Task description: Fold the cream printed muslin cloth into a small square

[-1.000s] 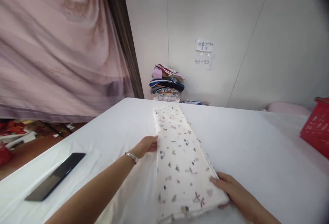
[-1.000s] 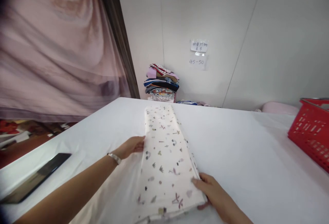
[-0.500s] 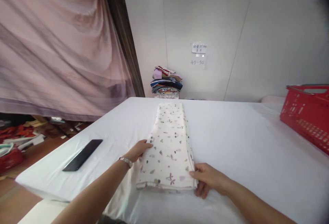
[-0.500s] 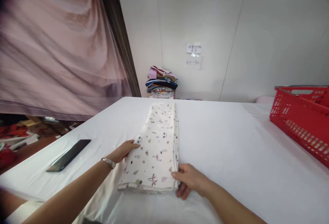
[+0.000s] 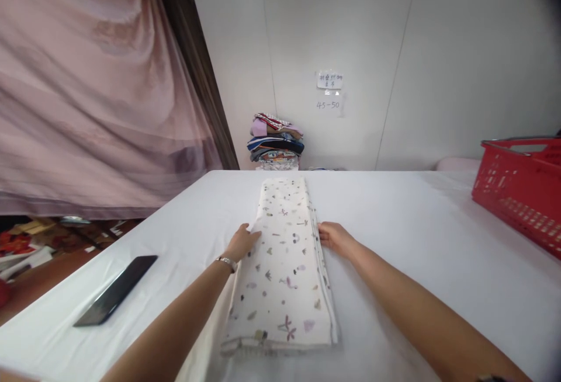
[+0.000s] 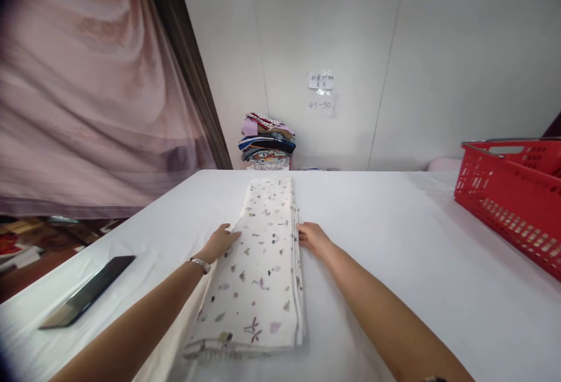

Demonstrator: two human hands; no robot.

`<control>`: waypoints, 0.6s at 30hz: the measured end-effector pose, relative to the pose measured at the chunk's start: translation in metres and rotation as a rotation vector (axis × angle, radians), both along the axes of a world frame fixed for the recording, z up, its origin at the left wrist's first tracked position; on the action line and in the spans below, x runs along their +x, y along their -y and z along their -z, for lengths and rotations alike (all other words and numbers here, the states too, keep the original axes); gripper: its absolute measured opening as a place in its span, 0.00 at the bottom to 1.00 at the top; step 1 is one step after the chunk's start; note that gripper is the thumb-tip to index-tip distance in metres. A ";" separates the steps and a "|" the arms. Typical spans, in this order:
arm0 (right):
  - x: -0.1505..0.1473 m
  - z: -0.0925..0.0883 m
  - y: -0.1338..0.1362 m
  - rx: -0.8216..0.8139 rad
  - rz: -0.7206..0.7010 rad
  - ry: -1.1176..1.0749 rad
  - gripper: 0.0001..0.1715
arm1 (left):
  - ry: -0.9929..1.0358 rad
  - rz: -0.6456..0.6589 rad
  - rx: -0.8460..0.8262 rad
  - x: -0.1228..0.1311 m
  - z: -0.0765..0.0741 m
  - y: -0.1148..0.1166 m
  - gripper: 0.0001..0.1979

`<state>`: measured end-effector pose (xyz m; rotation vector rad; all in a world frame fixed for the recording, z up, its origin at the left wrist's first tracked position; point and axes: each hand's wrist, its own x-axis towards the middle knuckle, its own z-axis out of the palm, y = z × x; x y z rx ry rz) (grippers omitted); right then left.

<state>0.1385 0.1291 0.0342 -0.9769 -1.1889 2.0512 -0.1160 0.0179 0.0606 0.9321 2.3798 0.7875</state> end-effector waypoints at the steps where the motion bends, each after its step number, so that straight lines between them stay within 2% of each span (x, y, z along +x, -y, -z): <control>1: -0.006 0.001 -0.006 -0.001 0.013 0.004 0.08 | -0.009 -0.002 -0.002 -0.002 0.001 -0.003 0.31; 4: -0.014 0.004 -0.017 -0.006 0.028 0.016 0.05 | -0.173 0.058 0.030 0.004 0.000 -0.010 0.27; 7: -0.012 0.010 -0.018 0.001 0.026 0.024 0.03 | -0.382 0.248 0.120 0.033 -0.004 -0.015 0.18; 9: -0.006 0.014 -0.014 0.006 0.007 0.048 0.04 | -0.353 0.362 0.111 0.061 -0.007 -0.023 0.13; 13: 0.003 0.017 -0.004 0.022 -0.073 0.125 0.03 | -0.198 0.470 -0.021 0.109 -0.006 -0.053 0.18; 15: 0.005 0.017 -0.001 0.033 -0.104 0.149 0.04 | -0.162 0.477 -0.064 0.122 -0.002 -0.068 0.20; 18: 0.007 0.015 0.000 0.047 -0.136 0.165 0.04 | -0.133 0.456 -0.082 0.127 0.004 -0.081 0.18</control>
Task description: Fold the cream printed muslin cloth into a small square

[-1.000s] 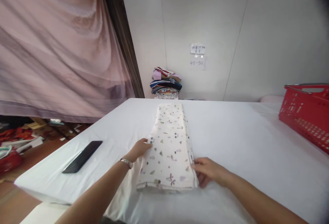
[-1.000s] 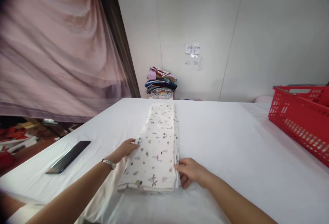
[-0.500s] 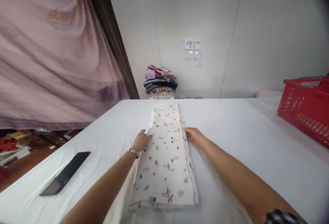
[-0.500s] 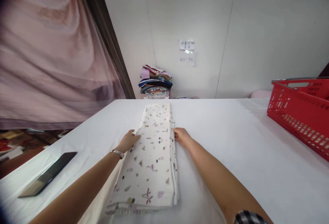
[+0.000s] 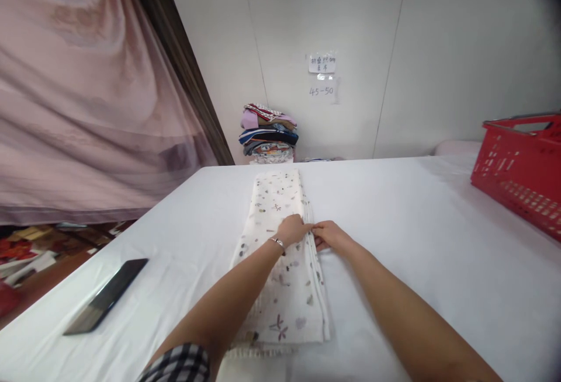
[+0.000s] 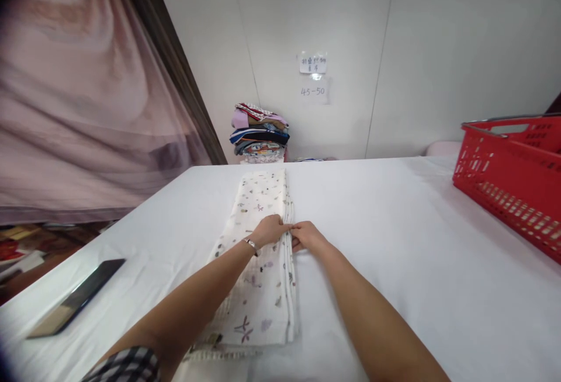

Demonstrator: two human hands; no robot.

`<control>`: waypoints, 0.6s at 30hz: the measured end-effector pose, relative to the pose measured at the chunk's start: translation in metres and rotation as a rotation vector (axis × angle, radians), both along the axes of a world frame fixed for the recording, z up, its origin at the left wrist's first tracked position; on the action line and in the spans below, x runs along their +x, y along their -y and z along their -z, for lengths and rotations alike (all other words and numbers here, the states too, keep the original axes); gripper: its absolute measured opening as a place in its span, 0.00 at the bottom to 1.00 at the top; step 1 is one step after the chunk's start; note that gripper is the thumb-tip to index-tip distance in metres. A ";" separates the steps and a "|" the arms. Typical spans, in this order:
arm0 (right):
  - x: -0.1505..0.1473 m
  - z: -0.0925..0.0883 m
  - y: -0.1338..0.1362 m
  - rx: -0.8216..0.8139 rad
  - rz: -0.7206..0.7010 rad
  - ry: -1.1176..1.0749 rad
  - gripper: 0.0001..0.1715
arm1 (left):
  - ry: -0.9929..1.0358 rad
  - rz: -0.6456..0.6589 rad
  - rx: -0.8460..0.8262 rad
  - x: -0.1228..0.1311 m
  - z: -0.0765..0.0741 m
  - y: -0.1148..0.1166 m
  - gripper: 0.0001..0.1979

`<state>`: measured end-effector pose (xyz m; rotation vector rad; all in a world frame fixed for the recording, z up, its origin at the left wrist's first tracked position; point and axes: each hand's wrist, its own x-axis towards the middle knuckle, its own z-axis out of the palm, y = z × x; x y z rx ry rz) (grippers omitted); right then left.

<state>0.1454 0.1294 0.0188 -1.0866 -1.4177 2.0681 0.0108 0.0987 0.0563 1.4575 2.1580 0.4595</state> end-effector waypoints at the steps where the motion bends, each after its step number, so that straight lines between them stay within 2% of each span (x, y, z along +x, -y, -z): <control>1: 0.000 0.000 0.000 0.005 -0.006 0.004 0.04 | 0.015 -0.007 -0.003 -0.001 0.002 -0.001 0.17; 10: -0.001 0.001 -0.002 0.047 -0.013 0.043 0.06 | 0.299 -0.095 -0.032 -0.005 0.002 0.008 0.09; 18: 0.000 0.002 -0.002 0.073 -0.033 0.036 0.03 | 0.266 -0.081 0.011 0.001 0.011 0.004 0.08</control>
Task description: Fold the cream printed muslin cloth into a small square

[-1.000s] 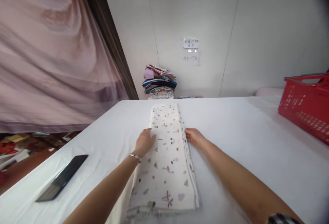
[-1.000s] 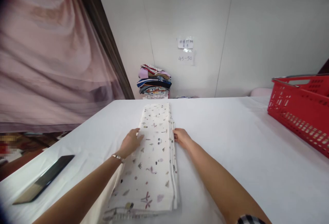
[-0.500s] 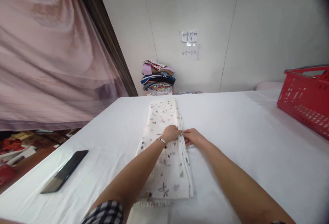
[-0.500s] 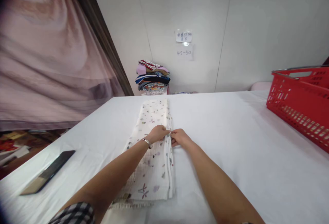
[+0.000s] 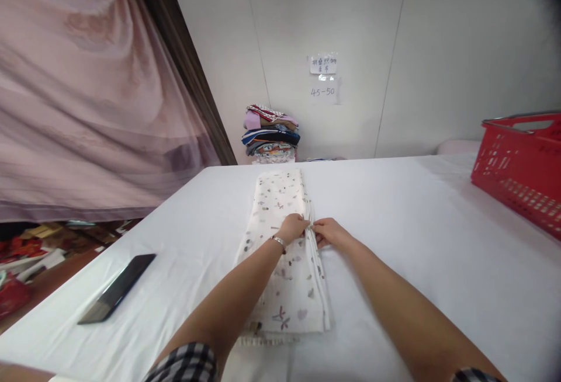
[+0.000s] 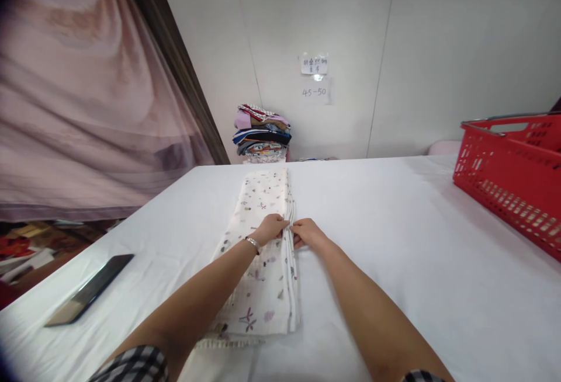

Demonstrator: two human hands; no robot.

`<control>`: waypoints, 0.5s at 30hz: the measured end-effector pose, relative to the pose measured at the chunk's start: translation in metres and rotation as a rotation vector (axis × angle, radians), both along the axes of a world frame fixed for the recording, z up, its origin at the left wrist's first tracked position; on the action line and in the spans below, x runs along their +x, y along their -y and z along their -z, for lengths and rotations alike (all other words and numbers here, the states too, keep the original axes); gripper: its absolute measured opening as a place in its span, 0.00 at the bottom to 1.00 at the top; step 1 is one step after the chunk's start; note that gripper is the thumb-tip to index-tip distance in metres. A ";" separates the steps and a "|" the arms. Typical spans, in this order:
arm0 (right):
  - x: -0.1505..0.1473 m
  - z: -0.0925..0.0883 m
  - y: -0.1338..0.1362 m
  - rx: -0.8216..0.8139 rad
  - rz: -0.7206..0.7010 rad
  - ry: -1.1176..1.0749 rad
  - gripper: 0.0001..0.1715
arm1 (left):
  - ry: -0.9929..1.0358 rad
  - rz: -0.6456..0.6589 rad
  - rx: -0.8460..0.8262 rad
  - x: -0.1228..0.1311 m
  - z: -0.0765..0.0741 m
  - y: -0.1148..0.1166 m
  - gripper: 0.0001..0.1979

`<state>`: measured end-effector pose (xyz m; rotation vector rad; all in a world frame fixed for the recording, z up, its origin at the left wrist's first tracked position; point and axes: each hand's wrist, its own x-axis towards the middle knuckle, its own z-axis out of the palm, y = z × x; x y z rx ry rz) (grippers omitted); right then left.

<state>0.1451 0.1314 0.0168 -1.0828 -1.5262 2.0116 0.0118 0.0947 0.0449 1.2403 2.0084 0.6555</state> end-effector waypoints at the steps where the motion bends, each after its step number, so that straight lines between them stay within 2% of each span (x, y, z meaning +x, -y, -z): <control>1: 0.000 0.000 0.000 0.000 -0.004 0.000 0.03 | -0.022 0.006 -0.001 0.000 0.001 -0.001 0.09; 7: 0.000 0.002 -0.002 0.002 -0.024 0.006 0.07 | -0.130 0.045 -0.050 0.000 -0.001 -0.010 0.15; 12: -0.001 0.004 -0.002 -0.001 -0.024 0.012 0.07 | -0.118 0.049 -0.112 0.002 -0.006 -0.015 0.09; 15: -0.001 0.005 -0.003 -0.009 -0.020 0.011 0.07 | -0.064 0.059 -0.126 -0.002 -0.008 -0.012 0.09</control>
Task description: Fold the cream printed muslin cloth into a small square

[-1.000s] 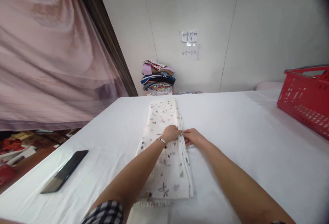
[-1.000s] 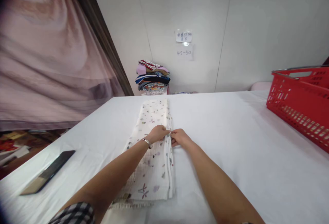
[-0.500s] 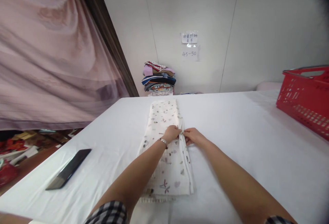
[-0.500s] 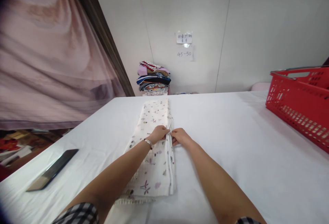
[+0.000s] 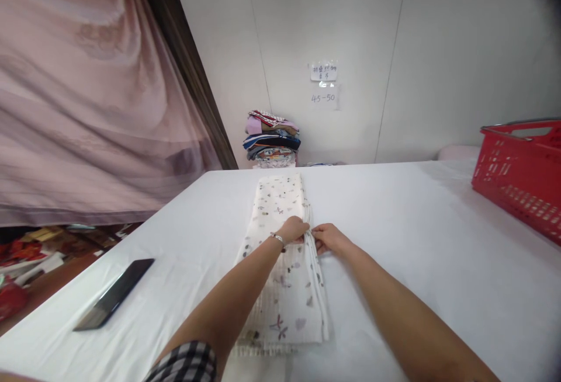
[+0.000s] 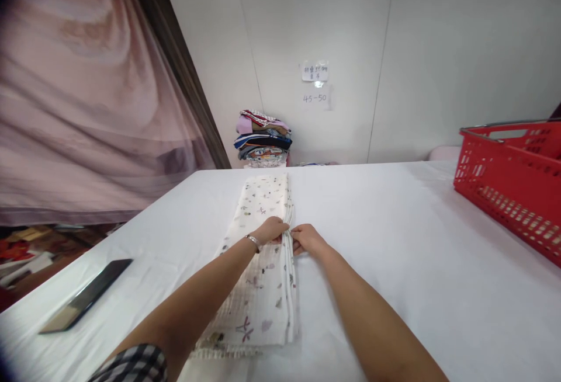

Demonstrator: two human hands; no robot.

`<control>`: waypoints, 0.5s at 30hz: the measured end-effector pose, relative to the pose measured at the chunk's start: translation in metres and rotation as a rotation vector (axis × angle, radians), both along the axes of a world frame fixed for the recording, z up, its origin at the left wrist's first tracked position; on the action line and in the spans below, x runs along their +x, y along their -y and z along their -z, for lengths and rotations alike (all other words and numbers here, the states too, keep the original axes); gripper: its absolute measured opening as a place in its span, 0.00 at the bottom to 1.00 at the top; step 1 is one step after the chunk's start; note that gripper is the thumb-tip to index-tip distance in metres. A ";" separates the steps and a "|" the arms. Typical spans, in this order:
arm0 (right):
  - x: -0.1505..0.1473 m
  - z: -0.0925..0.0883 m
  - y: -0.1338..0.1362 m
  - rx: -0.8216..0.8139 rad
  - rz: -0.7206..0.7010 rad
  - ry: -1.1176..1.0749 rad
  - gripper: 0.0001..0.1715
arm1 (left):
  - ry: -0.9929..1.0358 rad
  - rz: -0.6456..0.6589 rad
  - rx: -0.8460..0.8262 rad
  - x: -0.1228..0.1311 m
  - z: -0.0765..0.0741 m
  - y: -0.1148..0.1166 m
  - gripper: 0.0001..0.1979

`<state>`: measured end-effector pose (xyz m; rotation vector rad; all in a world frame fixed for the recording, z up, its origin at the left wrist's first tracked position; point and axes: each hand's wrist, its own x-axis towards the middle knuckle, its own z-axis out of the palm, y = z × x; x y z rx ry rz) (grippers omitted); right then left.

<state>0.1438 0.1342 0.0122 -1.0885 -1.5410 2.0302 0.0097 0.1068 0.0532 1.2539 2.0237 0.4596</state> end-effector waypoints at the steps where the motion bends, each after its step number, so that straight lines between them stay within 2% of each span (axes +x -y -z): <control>1: 0.000 0.000 0.000 -0.005 0.001 0.001 0.07 | 0.019 0.003 -0.002 -0.002 0.000 0.001 0.10; 5: -0.001 -0.001 -0.001 -0.013 0.011 0.011 0.06 | 0.045 0.012 0.015 -0.005 0.001 0.005 0.10; 15: 0.000 -0.011 0.005 0.051 0.002 0.090 0.07 | -0.073 0.015 0.070 0.003 0.002 0.002 0.05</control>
